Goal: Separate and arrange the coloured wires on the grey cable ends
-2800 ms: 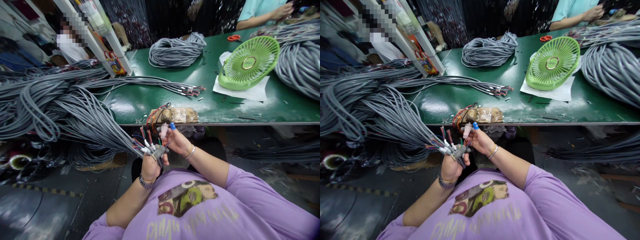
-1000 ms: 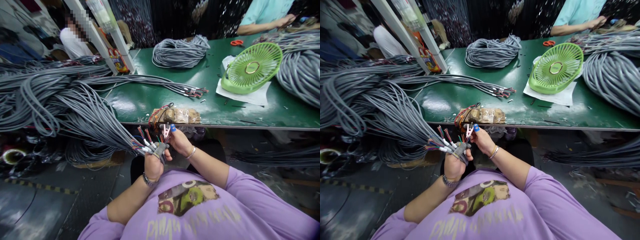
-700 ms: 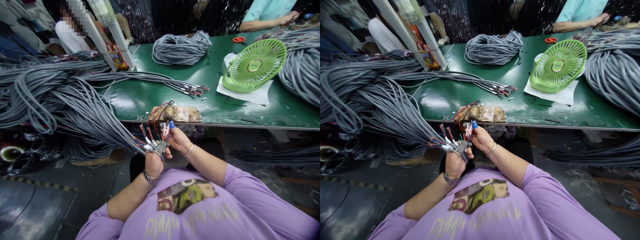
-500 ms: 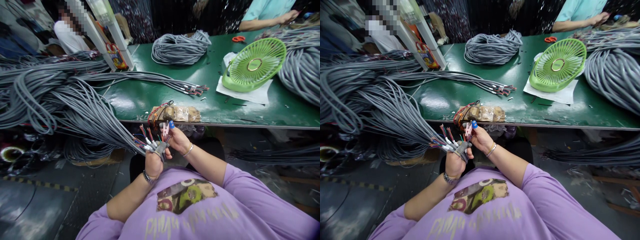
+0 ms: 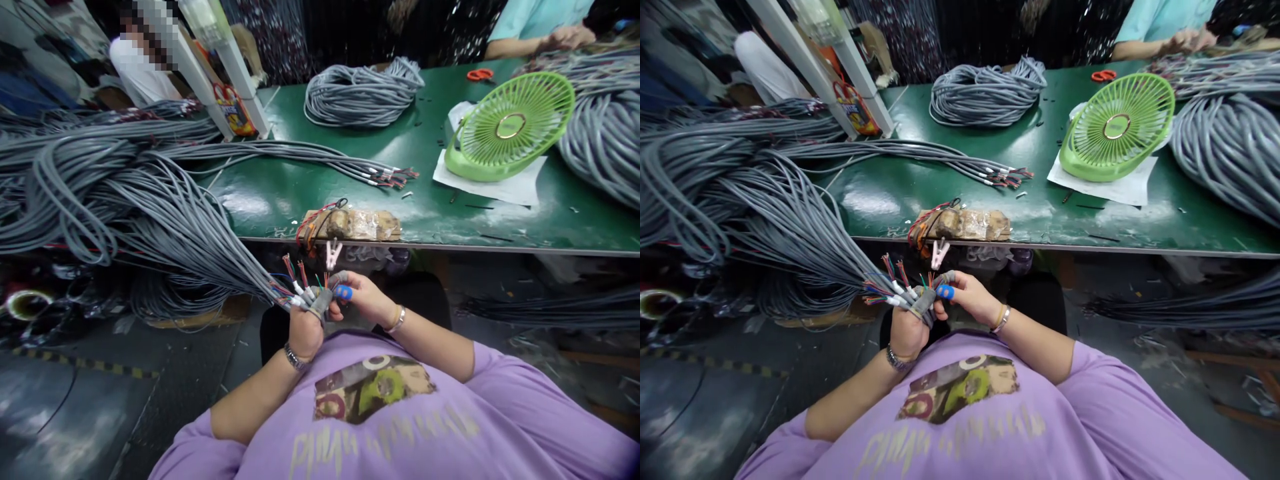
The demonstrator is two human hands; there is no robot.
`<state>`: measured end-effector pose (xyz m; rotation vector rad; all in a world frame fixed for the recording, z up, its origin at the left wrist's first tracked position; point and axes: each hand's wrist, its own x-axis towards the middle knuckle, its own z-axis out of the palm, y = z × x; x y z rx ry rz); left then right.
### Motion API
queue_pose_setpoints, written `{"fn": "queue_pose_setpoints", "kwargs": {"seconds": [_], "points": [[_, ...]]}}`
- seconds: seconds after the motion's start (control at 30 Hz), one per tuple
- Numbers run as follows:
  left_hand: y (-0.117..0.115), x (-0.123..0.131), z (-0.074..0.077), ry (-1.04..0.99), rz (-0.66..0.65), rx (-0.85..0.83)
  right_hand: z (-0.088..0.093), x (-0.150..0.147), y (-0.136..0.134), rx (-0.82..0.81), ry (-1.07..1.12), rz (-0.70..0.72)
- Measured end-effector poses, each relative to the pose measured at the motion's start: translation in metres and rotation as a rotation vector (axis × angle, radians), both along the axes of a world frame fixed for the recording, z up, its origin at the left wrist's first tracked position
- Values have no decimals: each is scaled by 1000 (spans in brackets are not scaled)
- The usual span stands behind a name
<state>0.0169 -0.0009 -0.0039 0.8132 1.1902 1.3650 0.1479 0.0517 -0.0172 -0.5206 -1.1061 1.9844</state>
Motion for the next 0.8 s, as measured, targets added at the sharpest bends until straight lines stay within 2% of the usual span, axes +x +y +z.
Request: {"fn": "queue_pose_setpoints", "kwargs": {"seconds": [0.17, 0.33, 0.47, 0.6, 0.73, 0.8], "points": [[1, -1, -4, 82, -59, -5, 13, -2, -9, 29, -13, -72], [-2, -9, 4, 196, -271, -44, 21, 9, 5, 107, -153, 64], [-4, -14, 12, 281, -342, -49, 29, 17, 17, 223, -272, 120], [-3, -13, 12, 244, -302, -47, 32, 14, 13, 159, -226, 53], [-1, -6, 12, 62, -160, -37, 27, 7, 2, 41, -174, -144], [0, -2, 14, 1, -84, -45, 25, 3, -1, 13, -176, -196]]}}
